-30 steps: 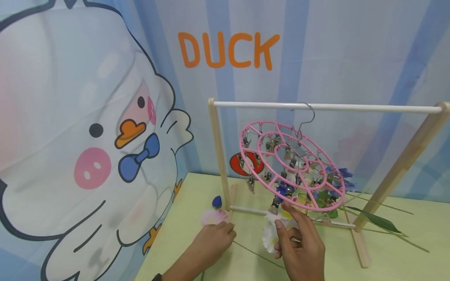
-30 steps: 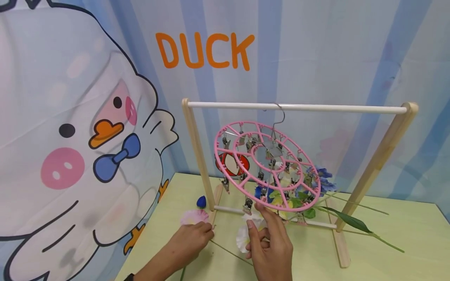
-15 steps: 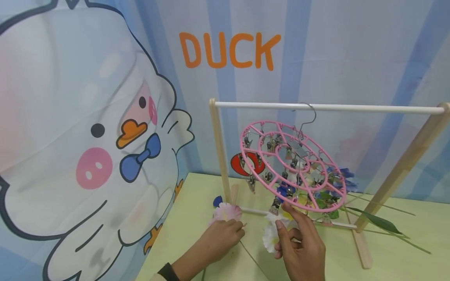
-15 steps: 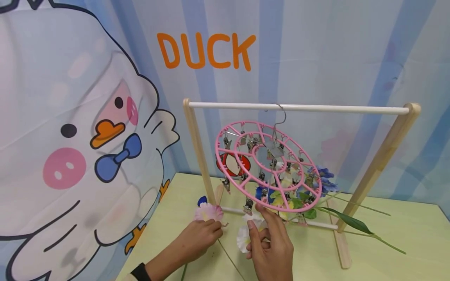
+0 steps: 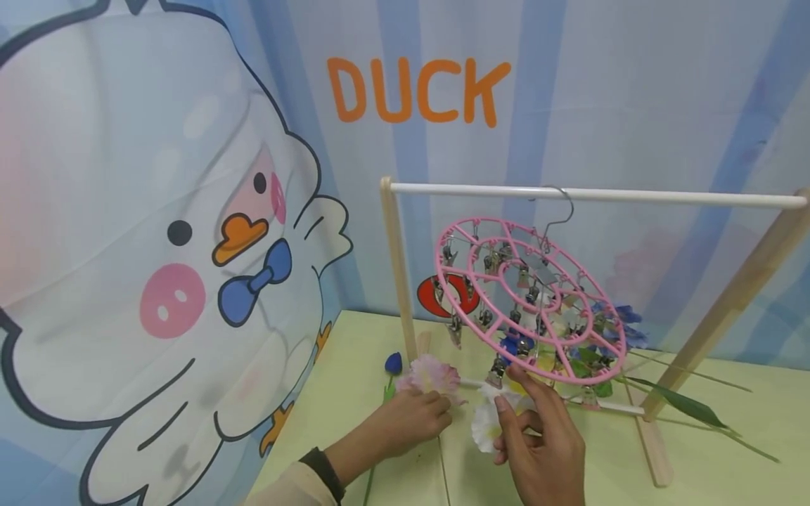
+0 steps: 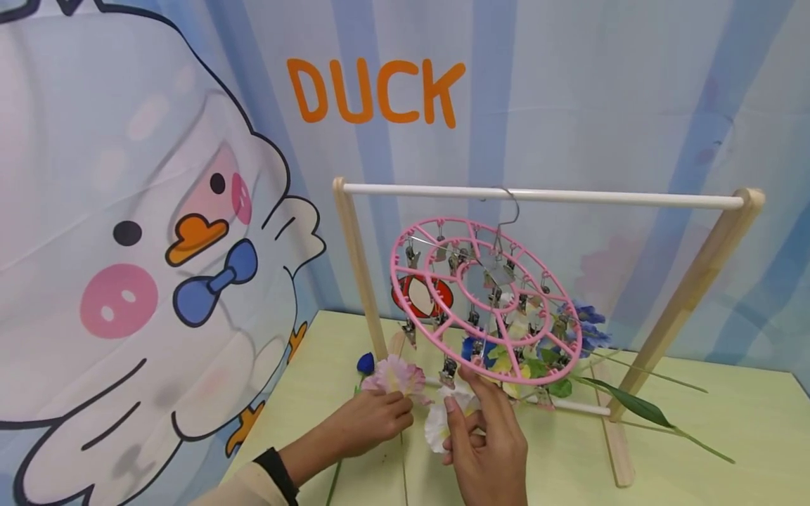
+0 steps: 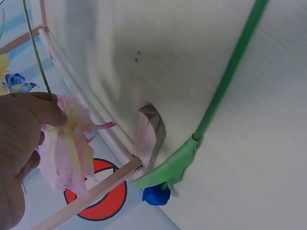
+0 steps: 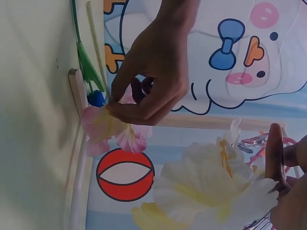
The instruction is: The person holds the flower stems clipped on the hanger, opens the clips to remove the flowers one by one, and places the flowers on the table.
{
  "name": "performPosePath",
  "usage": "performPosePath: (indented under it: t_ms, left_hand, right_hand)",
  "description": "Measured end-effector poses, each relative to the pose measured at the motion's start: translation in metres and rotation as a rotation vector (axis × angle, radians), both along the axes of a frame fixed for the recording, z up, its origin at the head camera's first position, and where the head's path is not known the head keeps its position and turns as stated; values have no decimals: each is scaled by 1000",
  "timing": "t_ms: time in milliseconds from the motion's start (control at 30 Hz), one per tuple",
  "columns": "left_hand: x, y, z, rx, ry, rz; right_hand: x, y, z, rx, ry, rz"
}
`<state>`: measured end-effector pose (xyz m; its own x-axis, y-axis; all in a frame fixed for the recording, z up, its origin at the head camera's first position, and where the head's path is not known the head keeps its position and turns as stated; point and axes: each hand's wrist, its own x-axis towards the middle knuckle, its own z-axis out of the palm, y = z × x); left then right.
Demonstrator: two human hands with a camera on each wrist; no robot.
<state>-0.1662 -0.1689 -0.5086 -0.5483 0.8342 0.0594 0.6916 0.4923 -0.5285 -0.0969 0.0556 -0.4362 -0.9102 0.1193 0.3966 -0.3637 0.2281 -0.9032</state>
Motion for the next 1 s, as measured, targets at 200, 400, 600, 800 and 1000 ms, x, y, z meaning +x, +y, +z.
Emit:
performPosePath:
  t_ms: [200,400,600,800,1000]
  left_hand:
    - [-7,-4,-14,-85,14,-62]
    - [-11,-7,-28,-159,2,-111]
    - [-16,-8,-38,-169,-11,-134]
    - [-19,-9,-45,-175,-42,-153]
    - [-22,-10,-49,-161,-40,-144]
  right_hand:
    - [0,-2,0,5,-1,-7]
    - [1,-4,0,11,-10,-8]
    - [0,-5,0,11,-5,-8]
    - [0,-5,-1,4,17,-3]
    - [0,-5,0,-4,3,1]
